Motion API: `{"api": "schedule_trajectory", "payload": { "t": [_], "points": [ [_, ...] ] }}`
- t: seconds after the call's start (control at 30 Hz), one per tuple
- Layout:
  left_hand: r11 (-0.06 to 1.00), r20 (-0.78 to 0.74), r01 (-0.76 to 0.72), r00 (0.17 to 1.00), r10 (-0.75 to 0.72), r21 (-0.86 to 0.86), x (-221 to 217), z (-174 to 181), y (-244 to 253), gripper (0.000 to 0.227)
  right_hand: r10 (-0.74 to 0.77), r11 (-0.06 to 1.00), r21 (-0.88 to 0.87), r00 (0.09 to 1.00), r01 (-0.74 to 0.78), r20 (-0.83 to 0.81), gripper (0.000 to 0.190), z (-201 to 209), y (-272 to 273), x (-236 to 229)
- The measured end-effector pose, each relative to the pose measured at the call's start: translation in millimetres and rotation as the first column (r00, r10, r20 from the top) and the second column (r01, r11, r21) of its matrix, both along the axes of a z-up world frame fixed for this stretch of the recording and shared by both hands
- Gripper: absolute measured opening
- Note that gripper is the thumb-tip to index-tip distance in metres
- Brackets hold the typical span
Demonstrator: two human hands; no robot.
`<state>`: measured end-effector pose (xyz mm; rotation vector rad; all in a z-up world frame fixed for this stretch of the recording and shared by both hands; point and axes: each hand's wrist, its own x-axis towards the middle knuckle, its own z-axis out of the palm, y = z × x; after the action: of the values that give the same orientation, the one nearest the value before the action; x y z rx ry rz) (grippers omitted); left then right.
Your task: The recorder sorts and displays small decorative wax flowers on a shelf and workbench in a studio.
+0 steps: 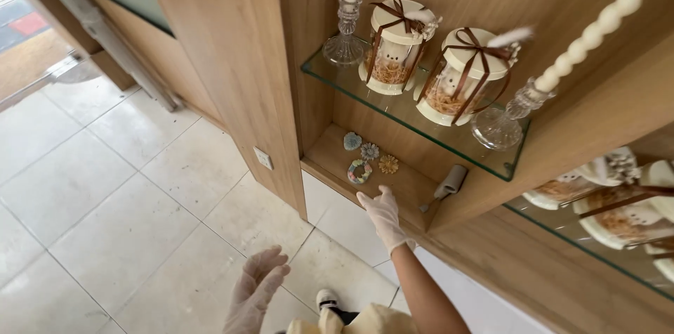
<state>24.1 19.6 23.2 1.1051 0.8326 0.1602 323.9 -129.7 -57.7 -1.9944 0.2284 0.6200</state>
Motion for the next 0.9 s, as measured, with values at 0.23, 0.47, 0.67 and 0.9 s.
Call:
{"api": "schedule_trajectory", "payload": {
  "t": [0.23, 0.47, 0.67, 0.9],
  "points": [
    [0.997, 0.038, 0.026, 0.999, -0.023, -0.075, 41.1, 7.7, 52.4, 0.042, 0.121, 0.961, -0.259, 0.990, -0.099, 0.071, 0.091, -46.5, 47.5, 46.7],
    [0.962, 0.110, 0.265, 0.960, -0.257, -0.067, 97.7, 37.4, 113.4, 0.037, 0.114, 0.756, -0.654, 0.987, -0.014, 0.110, 0.103, -42.9, 70.6, 36.5],
    [0.901, 0.068, 0.434, 0.899, -0.432, -0.013, 134.9, 36.7, 178.2, 0.035, -0.166, 0.752, -0.637, 0.984, 0.169, 0.065, 0.107, -23.6, 93.9, 36.8],
    [0.797, 0.036, 0.603, 0.796, -0.605, 0.038, 162.3, 31.4, 221.3, 0.030, -0.198, 0.697, -0.684, 0.974, 0.218, 0.109, 0.096, -30.8, 92.0, 28.2]
  ]
}}
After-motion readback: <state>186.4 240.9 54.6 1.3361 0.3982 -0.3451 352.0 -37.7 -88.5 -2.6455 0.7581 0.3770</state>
